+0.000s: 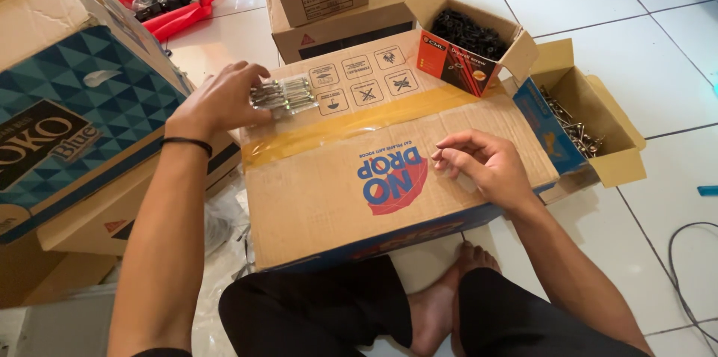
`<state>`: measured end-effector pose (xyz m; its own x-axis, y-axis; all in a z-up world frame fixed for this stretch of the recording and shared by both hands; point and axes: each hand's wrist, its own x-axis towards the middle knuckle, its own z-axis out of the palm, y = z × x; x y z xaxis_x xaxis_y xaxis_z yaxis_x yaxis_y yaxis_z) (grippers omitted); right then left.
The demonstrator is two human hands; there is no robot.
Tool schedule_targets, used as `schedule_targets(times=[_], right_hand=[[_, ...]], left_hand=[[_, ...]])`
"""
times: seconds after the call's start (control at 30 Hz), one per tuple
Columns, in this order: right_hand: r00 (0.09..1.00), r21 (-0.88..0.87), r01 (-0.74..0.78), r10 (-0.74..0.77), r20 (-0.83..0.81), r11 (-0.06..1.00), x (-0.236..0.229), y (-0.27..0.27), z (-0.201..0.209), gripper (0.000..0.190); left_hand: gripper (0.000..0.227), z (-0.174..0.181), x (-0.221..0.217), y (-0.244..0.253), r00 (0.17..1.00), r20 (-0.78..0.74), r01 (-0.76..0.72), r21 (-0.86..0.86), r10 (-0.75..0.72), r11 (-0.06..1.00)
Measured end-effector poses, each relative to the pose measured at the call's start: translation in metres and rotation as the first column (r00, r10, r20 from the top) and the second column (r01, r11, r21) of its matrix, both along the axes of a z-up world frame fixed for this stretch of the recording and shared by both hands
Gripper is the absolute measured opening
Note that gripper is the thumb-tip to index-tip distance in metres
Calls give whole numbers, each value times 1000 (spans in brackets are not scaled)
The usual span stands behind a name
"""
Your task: Bagging small metal bolts from a pile on a cardboard box
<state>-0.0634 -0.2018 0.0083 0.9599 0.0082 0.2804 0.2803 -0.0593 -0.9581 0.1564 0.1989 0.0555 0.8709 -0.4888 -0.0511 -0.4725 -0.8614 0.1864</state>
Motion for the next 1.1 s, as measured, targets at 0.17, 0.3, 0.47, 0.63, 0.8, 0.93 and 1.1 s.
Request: schedule_targets(times=[0.17, 0.3, 0.47, 0.63, 0.8, 0.93, 1.1], right_hand=[[1000, -22, -3, 3, -1, 1000, 0, 1, 3, 18], [1000, -22, -4, 4, -3, 1000, -1, 0, 3, 17], [1000, -29, -3, 3, 2, 1000, 0, 0, 5, 17], [1000, -41, -3, 3, 3, 999, -1, 0, 5, 17], [1000, -44, 0, 0, -6, 999, 0, -1, 2, 17], [1000, -35, 3, -4, -11, 999, 2, 0, -1, 17], [1000, -33, 15, -16, -15, 999, 1, -1, 0, 18]], left_hand=[[81, -4, 11, 4, 1000, 10, -16, 21, 16, 1000], [75, 14, -4, -2, 999, -31, -27, 22, 28, 999], [71, 15, -8, -4, 999, -10, -35, 78, 36, 996], [74, 29, -30, -12, 995, -27, -97, 78, 99, 992], [96, 43, -53, -34, 996, -41, -83, -127, 78, 988], [88, -20, -29, -43, 983, 136, -103, -145, 123, 984], [60, -63, -18, -50, 876, 457, -110, -124, 155, 986]])
